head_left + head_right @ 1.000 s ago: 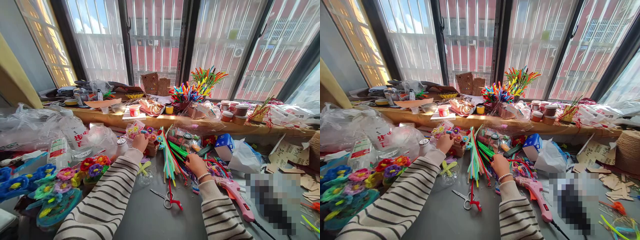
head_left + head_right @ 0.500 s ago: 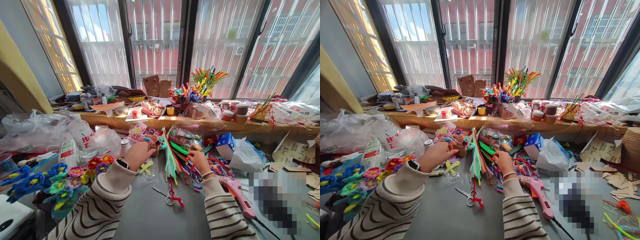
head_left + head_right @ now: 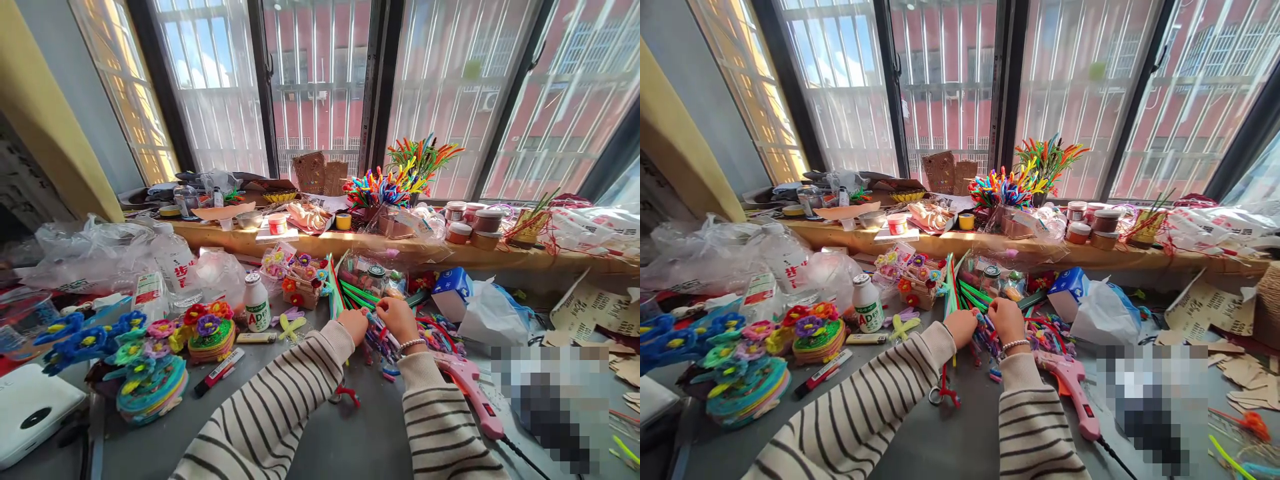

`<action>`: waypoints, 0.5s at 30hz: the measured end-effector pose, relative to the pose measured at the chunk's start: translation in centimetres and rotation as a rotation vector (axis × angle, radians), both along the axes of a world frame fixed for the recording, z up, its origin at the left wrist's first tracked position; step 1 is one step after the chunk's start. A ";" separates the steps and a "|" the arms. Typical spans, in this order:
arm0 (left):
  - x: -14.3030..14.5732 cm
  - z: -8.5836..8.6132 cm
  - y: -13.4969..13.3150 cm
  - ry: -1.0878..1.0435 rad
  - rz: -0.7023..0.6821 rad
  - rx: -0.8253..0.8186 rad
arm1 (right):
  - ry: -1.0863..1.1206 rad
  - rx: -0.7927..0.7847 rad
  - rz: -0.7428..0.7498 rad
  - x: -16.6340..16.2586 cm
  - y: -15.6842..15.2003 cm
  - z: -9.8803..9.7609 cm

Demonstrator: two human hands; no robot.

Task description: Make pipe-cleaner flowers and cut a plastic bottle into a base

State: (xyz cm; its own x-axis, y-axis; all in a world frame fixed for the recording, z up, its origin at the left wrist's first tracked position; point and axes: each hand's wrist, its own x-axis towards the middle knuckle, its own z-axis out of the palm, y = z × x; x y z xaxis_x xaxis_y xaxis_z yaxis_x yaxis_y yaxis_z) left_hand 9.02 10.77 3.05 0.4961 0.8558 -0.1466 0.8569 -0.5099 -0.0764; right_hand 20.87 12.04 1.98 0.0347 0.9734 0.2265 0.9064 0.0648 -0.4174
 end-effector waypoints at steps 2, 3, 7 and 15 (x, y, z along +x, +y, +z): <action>-0.6 -0.1 -0.1 0.027 -0.009 -0.030 | 0.000 -0.010 -0.004 0.4 -0.1 0.1; -0.8 -0.2 -0.2 0.036 -0.016 -0.043 | 0.002 -0.015 -0.003 0.6 -0.1 0.2; -1.5 -0.4 0.2 0.032 -0.027 -0.078 | 0.010 -0.047 0.027 1.3 -0.1 0.4; -0.8 -0.9 2.5 -0.028 0.018 -0.015 | -0.029 -0.086 -0.035 1.3 0.2 -0.2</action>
